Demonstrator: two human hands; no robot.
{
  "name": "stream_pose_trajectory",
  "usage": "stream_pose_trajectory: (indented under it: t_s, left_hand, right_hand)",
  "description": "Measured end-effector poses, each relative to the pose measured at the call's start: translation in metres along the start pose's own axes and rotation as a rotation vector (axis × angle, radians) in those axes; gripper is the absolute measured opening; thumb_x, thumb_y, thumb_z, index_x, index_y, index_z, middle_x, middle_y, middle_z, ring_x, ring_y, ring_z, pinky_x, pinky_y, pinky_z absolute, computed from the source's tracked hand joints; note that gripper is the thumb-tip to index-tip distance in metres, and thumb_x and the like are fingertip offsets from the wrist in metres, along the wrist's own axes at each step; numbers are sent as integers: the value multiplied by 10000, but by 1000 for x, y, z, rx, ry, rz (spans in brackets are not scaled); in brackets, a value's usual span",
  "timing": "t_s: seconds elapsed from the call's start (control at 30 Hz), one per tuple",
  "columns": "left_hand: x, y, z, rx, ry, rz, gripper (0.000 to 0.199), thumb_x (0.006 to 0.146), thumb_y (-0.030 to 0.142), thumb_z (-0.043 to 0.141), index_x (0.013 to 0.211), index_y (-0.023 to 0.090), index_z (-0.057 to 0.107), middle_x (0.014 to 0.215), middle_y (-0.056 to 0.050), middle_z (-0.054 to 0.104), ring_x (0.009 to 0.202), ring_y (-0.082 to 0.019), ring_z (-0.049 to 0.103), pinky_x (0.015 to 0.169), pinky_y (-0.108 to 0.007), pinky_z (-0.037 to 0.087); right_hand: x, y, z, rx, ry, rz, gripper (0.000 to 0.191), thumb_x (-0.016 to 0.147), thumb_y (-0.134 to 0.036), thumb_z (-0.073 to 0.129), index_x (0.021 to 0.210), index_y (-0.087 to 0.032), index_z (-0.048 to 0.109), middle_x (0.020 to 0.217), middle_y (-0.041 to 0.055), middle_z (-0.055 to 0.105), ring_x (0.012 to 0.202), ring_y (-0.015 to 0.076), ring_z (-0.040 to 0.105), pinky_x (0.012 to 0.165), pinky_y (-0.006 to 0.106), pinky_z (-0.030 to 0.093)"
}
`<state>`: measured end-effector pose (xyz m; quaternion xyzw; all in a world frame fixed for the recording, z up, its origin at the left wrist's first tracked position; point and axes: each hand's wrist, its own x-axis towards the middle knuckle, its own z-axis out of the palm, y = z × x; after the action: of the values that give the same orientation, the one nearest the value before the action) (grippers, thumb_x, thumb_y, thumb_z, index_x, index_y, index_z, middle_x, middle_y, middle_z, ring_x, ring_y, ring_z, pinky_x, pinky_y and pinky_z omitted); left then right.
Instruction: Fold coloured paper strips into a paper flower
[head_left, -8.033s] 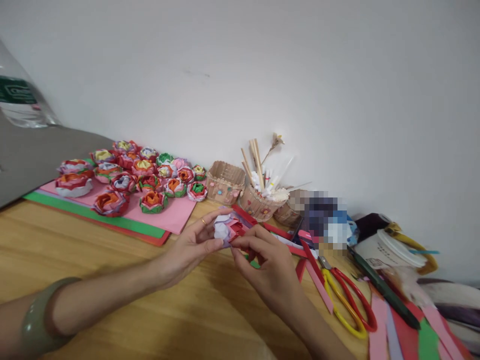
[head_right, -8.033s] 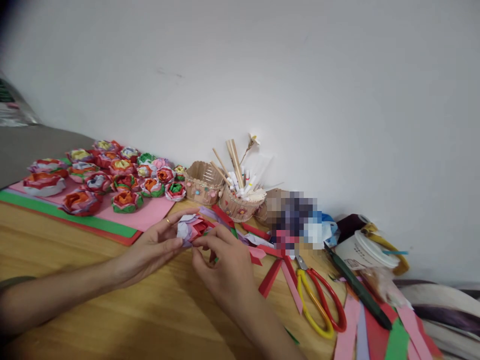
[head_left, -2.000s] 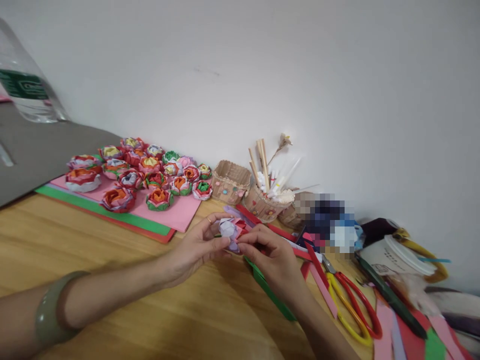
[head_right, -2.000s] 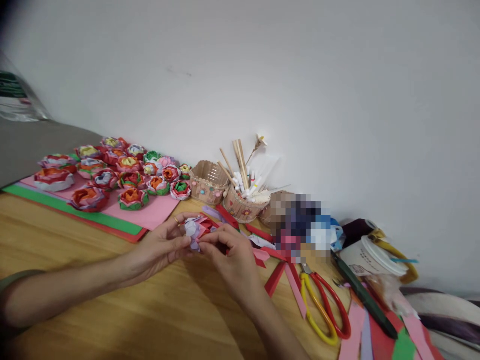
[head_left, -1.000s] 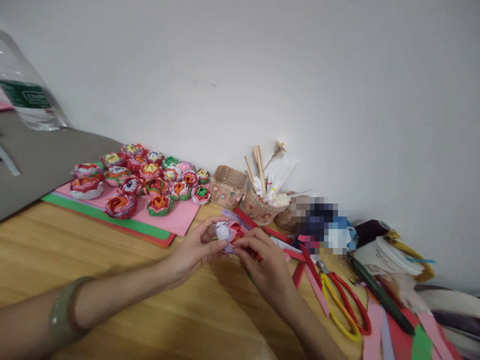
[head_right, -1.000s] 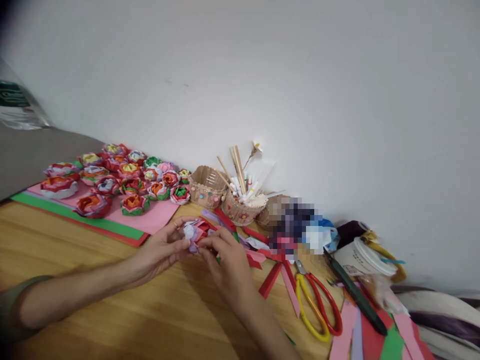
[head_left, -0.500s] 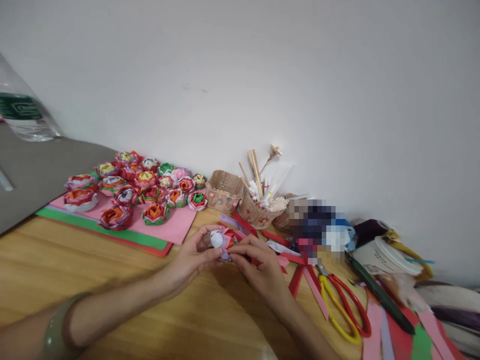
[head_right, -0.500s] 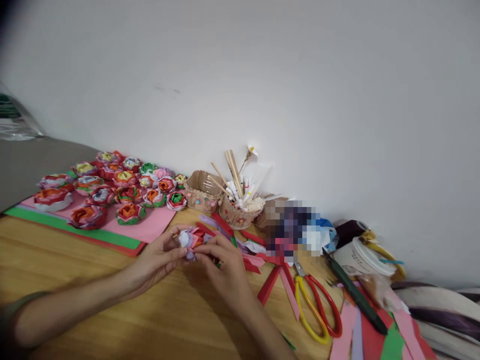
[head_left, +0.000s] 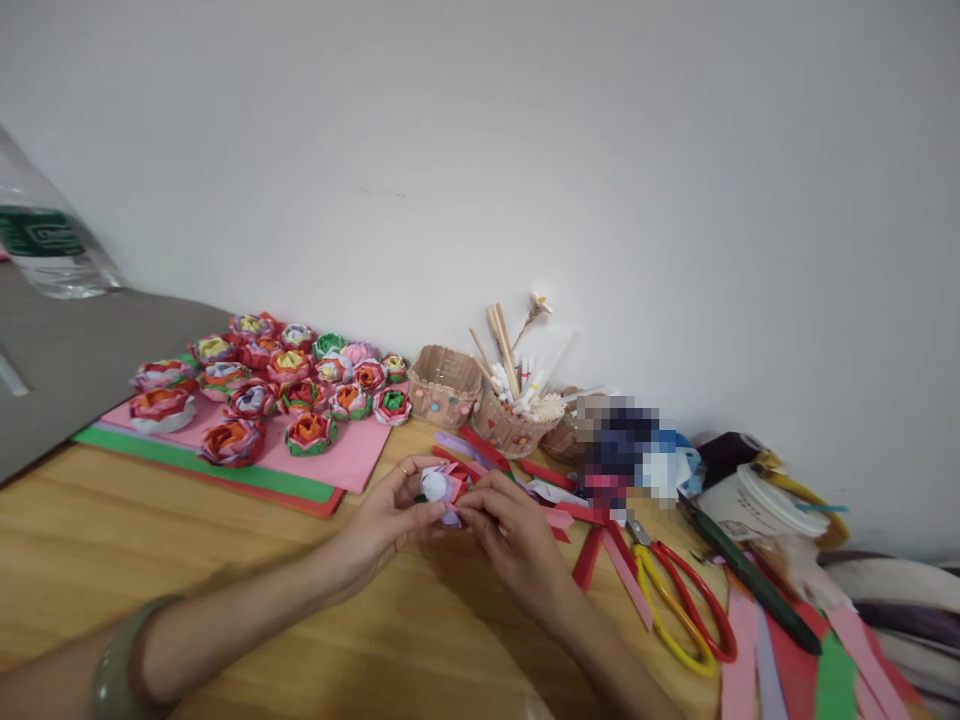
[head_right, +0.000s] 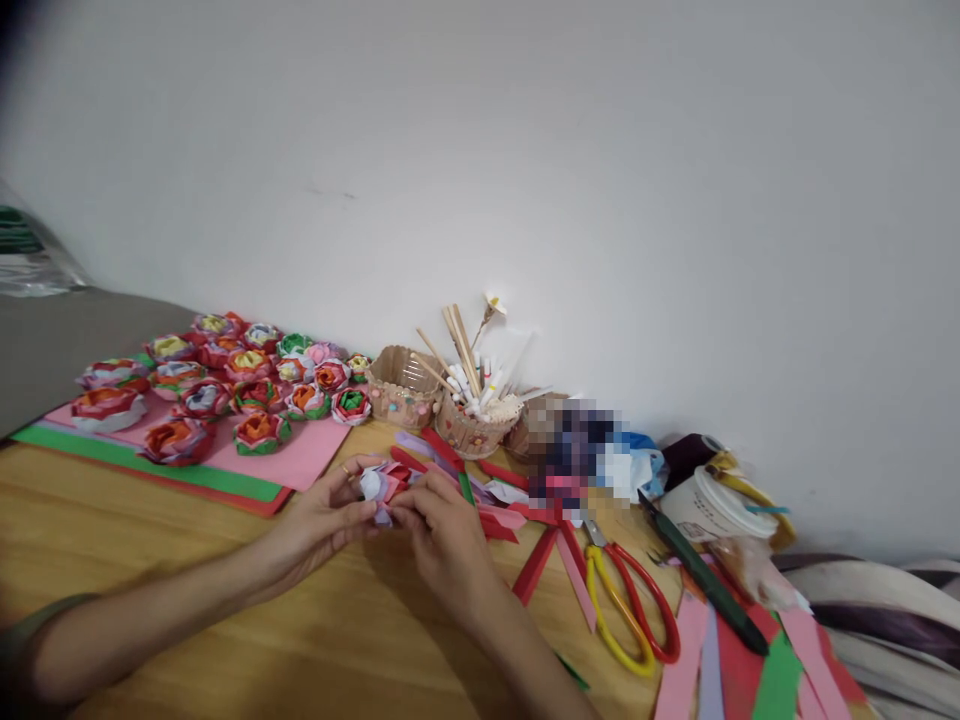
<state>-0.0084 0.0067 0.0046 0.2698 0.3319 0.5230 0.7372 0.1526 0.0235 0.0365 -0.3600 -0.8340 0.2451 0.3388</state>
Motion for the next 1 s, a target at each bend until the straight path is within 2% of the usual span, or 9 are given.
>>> stream_pose_trajectory:
  t_s: [0.13, 0.33, 0.47, 0.6, 0.67, 0.8, 0.9, 1.0]
  left_hand:
    - [0, 2, 3, -23, 23, 13, 368, 636, 148, 747, 951, 187, 562, 878, -14, 641, 774, -134, 604, 660, -240, 493]
    - [-1, 0, 3, -40, 15, 25, 327, 658, 114, 724, 937, 183, 567, 878, -14, 648, 764, -119, 610, 667, -223, 495]
    - [1, -2, 1, -76, 7, 37, 310, 679, 93, 703, 945, 173, 564, 897, -23, 653, 793, -126, 628, 714, -235, 505]
    - [2, -1, 0, -114, -42, 37, 293, 719, 118, 676, 987, 156, 564, 951, -49, 648, 818, -143, 646, 749, -245, 506]
    - [1, 0, -1, -137, -80, 36, 267, 745, 128, 654, 999, 147, 574, 974, -59, 647, 836, -145, 647, 770, -241, 502]
    - [1, 1, -2, -188, -104, 42, 283, 725, 77, 659, 990, 154, 598, 950, -39, 657, 835, -118, 632, 770, -219, 500]
    - [0, 0, -1, -171, -103, 54, 401, 659, 18, 695, 1019, 169, 602, 969, -29, 659, 876, -114, 613, 778, -207, 488]
    - [0, -1, 0, -137, -100, 56, 407, 633, 24, 717, 998, 175, 621, 973, -24, 659, 891, -120, 601, 765, -202, 481]
  right_hand:
    - [-2, 0, 3, -68, 66, -29, 154, 813, -102, 513, 739, -170, 629, 701, 24, 567, 649, 129, 533, 572, 227, 423]
    - [-4, -2, 6, -82, 88, 21, 141, 793, -115, 546, 698, -176, 630, 663, 13, 567, 623, 129, 530, 553, 221, 427]
    - [-6, -1, 9, -141, 144, -49, 202, 860, -132, 437, 817, -179, 629, 746, 38, 568, 696, 144, 558, 605, 244, 467]
    - [-11, -1, 11, -253, 312, -105, 228, 873, -112, 417, 976, -186, 607, 851, 63, 567, 780, 149, 576, 652, 256, 494]
    - [-15, 0, 13, -324, 364, -177, 263, 858, -82, 435, 1041, -190, 591, 858, 65, 571, 781, 148, 578, 649, 256, 496]
    - [-22, 7, 19, -479, 368, -303, 342, 837, -65, 465, 1143, -183, 562, 822, 72, 602, 725, 155, 585, 594, 256, 486]
    - [-25, 10, 18, -593, 313, -387, 385, 829, -96, 498, 1197, -201, 543, 814, 70, 639, 728, 175, 600, 618, 287, 482]
    - [-27, 12, 14, -661, 280, -428, 421, 827, -113, 508, 1237, -208, 514, 832, 79, 654, 769, 194, 614, 654, 309, 483]
